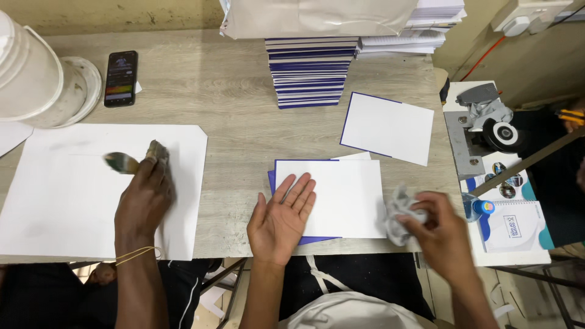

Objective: The person assembles books by applying glue to the spine of a white cover using a brush, then inserting a stack of pages into the cover. They wipe the cover with a cloth and press the pages into place. The process is repeated for multiple books, stacking the finished items on the table.

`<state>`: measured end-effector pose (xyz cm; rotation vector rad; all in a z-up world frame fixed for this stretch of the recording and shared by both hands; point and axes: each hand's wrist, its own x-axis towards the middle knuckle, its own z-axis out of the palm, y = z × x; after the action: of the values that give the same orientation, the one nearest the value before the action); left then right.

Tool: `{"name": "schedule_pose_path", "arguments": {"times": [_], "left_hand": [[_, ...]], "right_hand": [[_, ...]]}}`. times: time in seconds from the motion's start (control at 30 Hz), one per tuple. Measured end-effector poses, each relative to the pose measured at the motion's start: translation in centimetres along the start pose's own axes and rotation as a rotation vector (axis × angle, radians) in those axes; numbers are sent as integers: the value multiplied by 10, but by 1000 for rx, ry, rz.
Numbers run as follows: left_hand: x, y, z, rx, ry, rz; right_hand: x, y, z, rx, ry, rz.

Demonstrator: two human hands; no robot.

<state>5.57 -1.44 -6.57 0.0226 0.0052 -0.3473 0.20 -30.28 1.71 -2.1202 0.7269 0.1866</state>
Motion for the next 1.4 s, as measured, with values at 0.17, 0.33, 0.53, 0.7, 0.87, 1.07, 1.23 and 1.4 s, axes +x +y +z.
{"name": "schedule_pose_path", "arguments": {"times": [0.17,0.33,0.53,0.7,0.87,1.07,1.23,1.4], "left_hand": [[7,-7,-3,-24,39,66],[5,-2,-6,-10,-7,74],[3,12,2,-39,204,190],[-4,16,-23,86,21,395],[-18,11,35,1156,433,500],[-12,3,75,1818,574,25],[11,13,74,1932,642,-108],[19,8,93,1919,673,-163]], "right_hand": [[-18,9,114,-110,-269,-416],[-22,-8,113,-64,-345,-403],[0,-5,25,-109,-266,149],[58,78,17,-277,86,-80],[62,68,27,-216,264,-402],[69,41,56,193,78,-379],[72,34,71,243,87,-352],[64,19,69,256,13,-310]]}}
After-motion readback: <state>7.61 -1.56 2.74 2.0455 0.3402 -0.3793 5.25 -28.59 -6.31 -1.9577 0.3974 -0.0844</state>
